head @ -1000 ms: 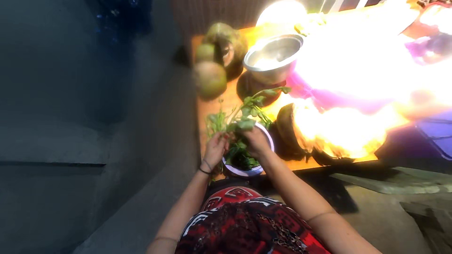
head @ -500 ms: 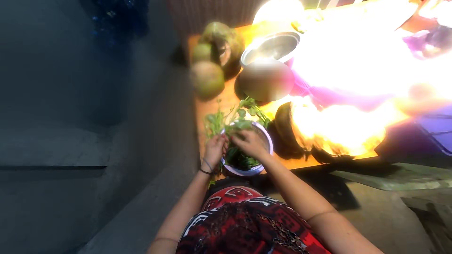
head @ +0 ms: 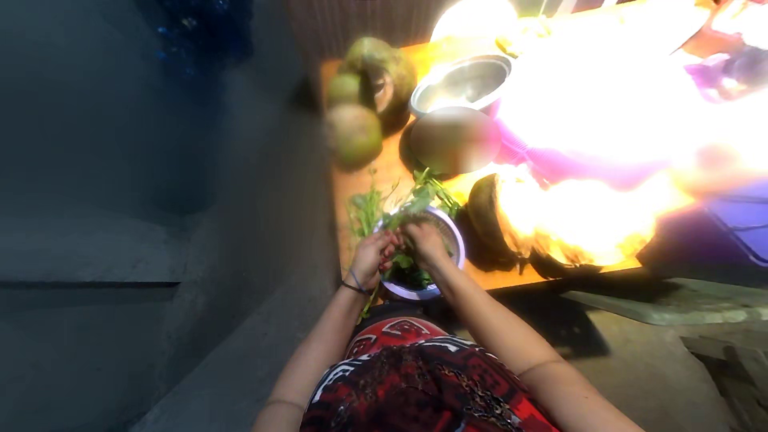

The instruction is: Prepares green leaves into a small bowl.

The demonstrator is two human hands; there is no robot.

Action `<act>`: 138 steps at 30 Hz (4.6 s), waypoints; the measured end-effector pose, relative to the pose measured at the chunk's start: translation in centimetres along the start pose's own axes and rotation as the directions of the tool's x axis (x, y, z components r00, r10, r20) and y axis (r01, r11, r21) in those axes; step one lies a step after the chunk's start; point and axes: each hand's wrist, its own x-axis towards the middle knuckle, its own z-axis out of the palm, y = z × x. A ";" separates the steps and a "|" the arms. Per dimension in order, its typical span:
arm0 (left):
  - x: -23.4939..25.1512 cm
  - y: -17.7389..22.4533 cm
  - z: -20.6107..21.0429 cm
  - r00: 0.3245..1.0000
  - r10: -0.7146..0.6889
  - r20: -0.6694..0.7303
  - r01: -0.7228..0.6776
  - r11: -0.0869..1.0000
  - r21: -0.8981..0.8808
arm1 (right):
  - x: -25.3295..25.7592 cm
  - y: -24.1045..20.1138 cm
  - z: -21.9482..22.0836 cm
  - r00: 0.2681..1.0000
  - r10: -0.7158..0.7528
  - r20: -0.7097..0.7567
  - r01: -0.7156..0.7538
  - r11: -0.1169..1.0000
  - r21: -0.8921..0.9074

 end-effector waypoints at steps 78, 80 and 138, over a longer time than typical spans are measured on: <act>0.4 -0.6 -1.0 0.878 0.451 0.161 -0.384 0.462 0.799 | -0.1 -3.2 -5.0 0.916 -0.253 0.310 0.370 0.831 -0.414; 0.3 -0.5 -0.9 0.874 0.460 0.160 -0.388 0.459 0.799 | 0.0 -3.0 -5.0 0.898 -0.303 0.320 0.422 0.801 -0.424; 0.0 -0.4 -2.1 0.947 0.233 0.223 -0.307 0.860 0.407 | 0.3 -2.7 -3.0 0.992 -0.095 0.085 0.091 0.994 0.054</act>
